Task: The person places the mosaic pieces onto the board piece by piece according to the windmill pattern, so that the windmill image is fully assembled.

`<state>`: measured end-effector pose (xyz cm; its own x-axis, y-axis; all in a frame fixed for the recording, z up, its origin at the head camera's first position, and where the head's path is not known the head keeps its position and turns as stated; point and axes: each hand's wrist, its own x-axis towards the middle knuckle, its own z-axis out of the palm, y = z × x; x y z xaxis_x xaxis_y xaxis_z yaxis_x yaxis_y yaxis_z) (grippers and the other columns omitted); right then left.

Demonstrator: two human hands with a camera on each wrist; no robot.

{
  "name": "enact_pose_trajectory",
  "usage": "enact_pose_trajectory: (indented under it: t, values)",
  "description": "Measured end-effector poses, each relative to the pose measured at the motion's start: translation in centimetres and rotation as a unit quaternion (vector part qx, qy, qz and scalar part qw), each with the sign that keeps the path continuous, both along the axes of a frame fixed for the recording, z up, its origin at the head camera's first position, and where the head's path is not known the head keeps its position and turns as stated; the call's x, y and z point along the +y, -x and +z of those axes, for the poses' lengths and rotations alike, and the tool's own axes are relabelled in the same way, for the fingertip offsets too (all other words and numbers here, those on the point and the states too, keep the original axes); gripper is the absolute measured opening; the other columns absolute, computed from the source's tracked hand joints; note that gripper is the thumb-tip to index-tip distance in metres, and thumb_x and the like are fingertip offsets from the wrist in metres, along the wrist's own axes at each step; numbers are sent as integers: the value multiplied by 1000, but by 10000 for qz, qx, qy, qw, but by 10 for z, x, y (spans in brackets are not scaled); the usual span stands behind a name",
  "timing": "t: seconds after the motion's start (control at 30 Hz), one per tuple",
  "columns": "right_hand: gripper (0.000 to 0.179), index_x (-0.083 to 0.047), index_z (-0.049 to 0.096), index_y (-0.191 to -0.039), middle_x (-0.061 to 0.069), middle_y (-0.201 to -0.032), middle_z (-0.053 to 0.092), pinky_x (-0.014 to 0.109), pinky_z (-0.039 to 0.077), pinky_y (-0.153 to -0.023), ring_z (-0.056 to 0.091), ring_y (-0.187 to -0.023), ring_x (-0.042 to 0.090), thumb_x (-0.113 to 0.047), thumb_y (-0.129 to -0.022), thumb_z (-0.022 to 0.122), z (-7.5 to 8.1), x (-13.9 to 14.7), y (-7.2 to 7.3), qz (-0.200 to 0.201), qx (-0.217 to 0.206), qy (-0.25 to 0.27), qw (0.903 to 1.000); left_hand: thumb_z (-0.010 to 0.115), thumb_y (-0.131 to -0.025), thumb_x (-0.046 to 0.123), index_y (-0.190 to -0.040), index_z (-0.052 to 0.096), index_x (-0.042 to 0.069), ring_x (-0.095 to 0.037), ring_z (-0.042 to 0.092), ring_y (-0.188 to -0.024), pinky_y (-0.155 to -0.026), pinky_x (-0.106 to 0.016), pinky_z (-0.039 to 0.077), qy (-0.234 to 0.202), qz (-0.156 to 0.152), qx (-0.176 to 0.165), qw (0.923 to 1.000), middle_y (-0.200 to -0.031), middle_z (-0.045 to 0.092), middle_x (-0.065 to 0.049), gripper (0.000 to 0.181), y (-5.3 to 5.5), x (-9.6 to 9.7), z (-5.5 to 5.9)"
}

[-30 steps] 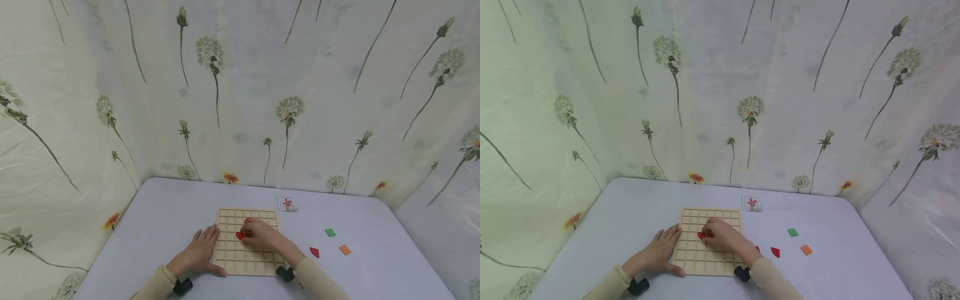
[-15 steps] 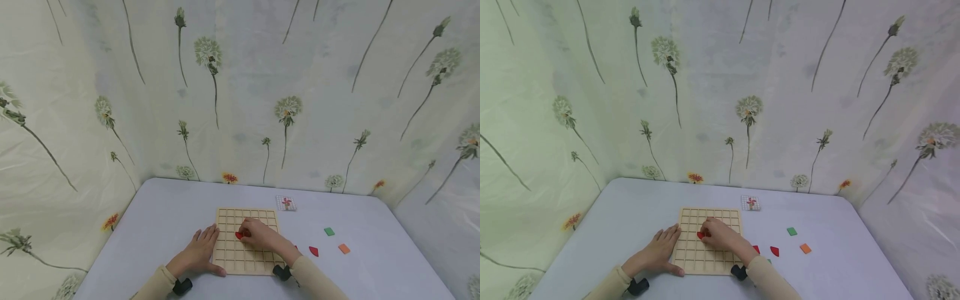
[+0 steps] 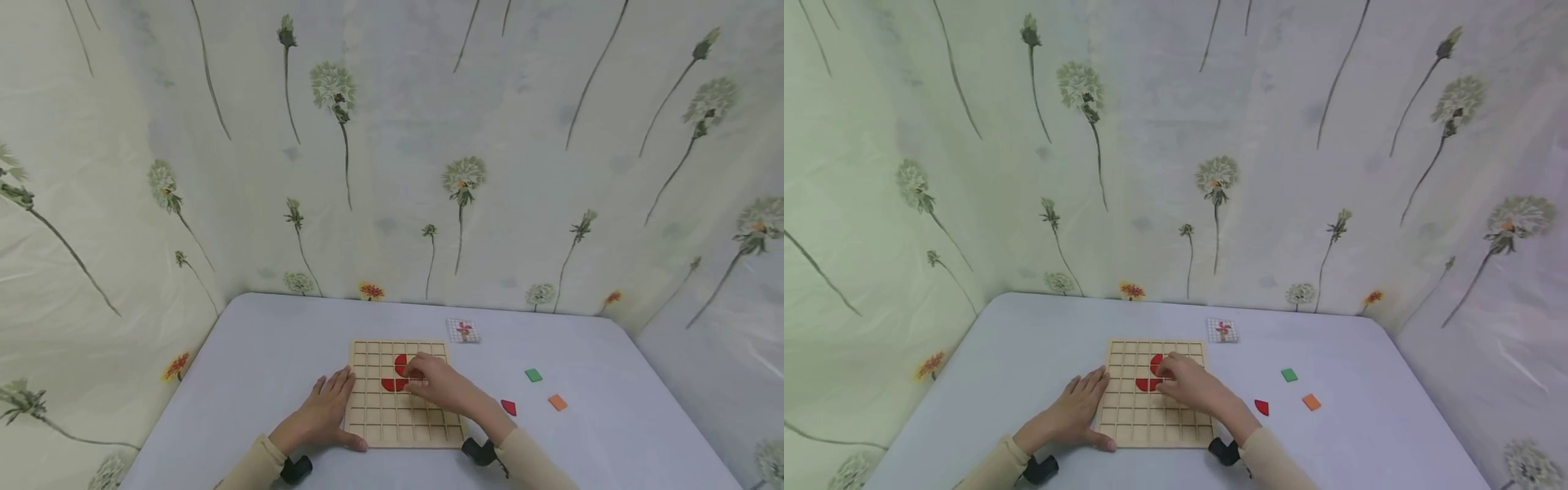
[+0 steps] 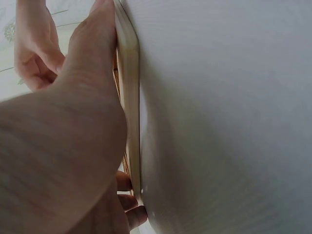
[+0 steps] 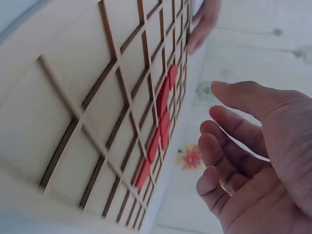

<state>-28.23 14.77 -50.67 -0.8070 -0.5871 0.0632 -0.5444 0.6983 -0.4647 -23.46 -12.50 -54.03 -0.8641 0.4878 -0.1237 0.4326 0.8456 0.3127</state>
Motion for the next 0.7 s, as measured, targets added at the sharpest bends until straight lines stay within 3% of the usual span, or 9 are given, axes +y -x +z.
enact_pose_trajectory:
  t: [0.33,0.6,0.7]
  values:
    - [23,-16,62,-105,-7,-98,60,23,48,-70,53,-86,8,-26,-88,72,10,66,-19,-917,28,97,9957,67,-62,80,-151,20,-2,-36,19,-146,-116,-60,17,-69,0,-3,10000,-159,16,-21,130,0,0,-2]
    - [24,-13,62,-103,-5,-95,60,23,47,-67,51,-83,9,-23,-85,74,10,125,-30,-1733,-29,41,9849,66,-62,81,-151,20,-1,-35,18,-147,-116,-60,16,-60,23,-44,10000,-160,15,-20,130,1,0,-4]
    - [25,-12,63,-104,-4,-92,59,23,45,-65,50,-82,11,-24,-85,74,4,143,-32,-2104,-296,-84,9771,64,-62,82,-151,20,-1,-36,18,-147,-116,-60,16,-40,19,-10,10000,-160,15,-20,130,2,0,-6]
